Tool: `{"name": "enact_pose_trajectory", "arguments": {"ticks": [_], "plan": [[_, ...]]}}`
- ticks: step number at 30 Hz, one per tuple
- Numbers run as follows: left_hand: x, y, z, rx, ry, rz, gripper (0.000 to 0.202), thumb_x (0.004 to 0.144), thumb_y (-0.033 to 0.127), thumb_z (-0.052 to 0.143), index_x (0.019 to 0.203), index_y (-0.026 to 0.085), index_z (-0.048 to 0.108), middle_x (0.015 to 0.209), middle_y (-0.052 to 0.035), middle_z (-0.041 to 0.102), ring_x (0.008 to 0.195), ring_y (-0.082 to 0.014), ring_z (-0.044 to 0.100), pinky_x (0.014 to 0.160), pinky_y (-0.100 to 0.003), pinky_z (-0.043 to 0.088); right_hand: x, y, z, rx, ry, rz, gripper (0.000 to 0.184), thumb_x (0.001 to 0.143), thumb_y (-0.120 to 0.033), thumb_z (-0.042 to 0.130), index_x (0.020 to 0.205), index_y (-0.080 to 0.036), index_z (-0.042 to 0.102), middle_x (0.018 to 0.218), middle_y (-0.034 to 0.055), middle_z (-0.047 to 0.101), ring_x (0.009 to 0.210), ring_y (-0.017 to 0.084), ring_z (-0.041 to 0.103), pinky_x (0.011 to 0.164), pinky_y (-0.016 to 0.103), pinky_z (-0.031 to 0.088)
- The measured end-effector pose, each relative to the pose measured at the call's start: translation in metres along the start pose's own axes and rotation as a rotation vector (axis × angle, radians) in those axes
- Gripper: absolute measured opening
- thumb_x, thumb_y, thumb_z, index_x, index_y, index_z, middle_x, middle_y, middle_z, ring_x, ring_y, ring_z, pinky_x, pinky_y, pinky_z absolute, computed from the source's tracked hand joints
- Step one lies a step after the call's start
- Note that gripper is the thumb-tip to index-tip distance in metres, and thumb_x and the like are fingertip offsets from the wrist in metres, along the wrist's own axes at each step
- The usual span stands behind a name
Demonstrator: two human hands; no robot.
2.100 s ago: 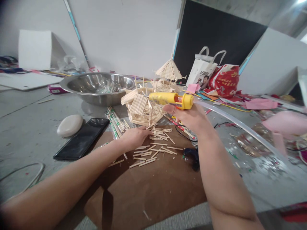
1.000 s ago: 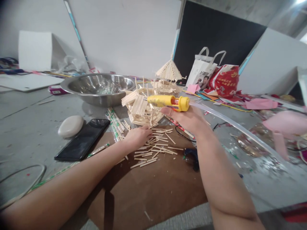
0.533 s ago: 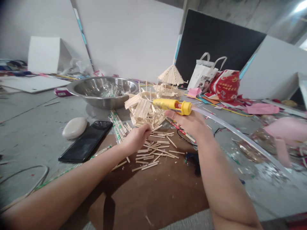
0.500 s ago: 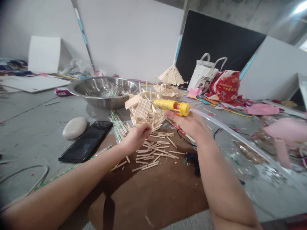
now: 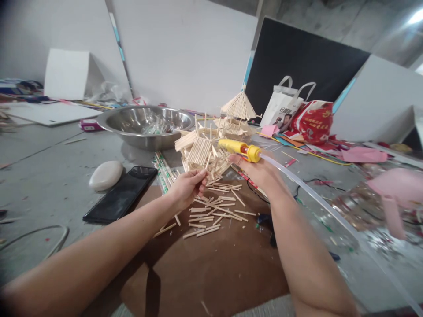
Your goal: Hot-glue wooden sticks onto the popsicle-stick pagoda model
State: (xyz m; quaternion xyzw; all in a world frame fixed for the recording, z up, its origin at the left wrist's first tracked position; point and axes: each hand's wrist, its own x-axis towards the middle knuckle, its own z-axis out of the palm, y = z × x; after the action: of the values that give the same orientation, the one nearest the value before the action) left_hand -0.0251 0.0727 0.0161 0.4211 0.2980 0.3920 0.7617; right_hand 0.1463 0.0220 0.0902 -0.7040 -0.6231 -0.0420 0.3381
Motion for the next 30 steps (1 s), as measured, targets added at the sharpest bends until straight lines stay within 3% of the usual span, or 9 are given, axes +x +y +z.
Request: {"name": "enact_pose_trajectory", "arguments": {"ticks": [6, 22, 30], "plan": [[0.012, -0.003, -0.004, 0.029, 0.078, 0.065, 0.019, 0.075, 0.026, 0.051, 0.063, 0.013, 0.046, 0.050, 0.0024, 0.050, 0.034, -0.0027, 0.040, 0.031, -0.014, 0.032, -0.001, 0.000, 0.001, 0.008, -0.016, -0.022, 0.039, 0.067, -0.056, 0.045, 0.066, -0.021, 0.061, 0.050, 0.0025, 0.056, 0.056, 0.018, 0.054, 0.047, 0.029, 0.035], [0.019, 0.006, -0.001, -0.008, 0.052, 0.053, 0.012, 0.073, 0.012, 0.051, 0.062, 0.011, 0.046, 0.054, -0.0004, 0.054, 0.037, -0.0039, 0.044, 0.033, -0.016, 0.036, -0.002, -0.005, -0.001, 0.053, -0.055, -0.018, 0.040, 0.064, -0.059, 0.047, 0.062, -0.021, 0.059, 0.050, 0.0017, 0.056, 0.049, 0.016, 0.051, 0.045, 0.027, 0.035], [0.020, 0.007, -0.003, -0.004, 0.025, 0.038, 0.012, 0.074, 0.010, 0.049, 0.061, 0.010, 0.047, 0.053, 0.0000, 0.053, 0.037, -0.0029, 0.043, 0.034, -0.014, 0.036, -0.004, -0.007, 0.000, 0.099, -0.051, -0.045, 0.038, 0.064, -0.056, 0.049, 0.073, -0.022, 0.063, 0.060, 0.0014, 0.061, 0.049, 0.015, 0.052, 0.047, 0.027, 0.037]]}}
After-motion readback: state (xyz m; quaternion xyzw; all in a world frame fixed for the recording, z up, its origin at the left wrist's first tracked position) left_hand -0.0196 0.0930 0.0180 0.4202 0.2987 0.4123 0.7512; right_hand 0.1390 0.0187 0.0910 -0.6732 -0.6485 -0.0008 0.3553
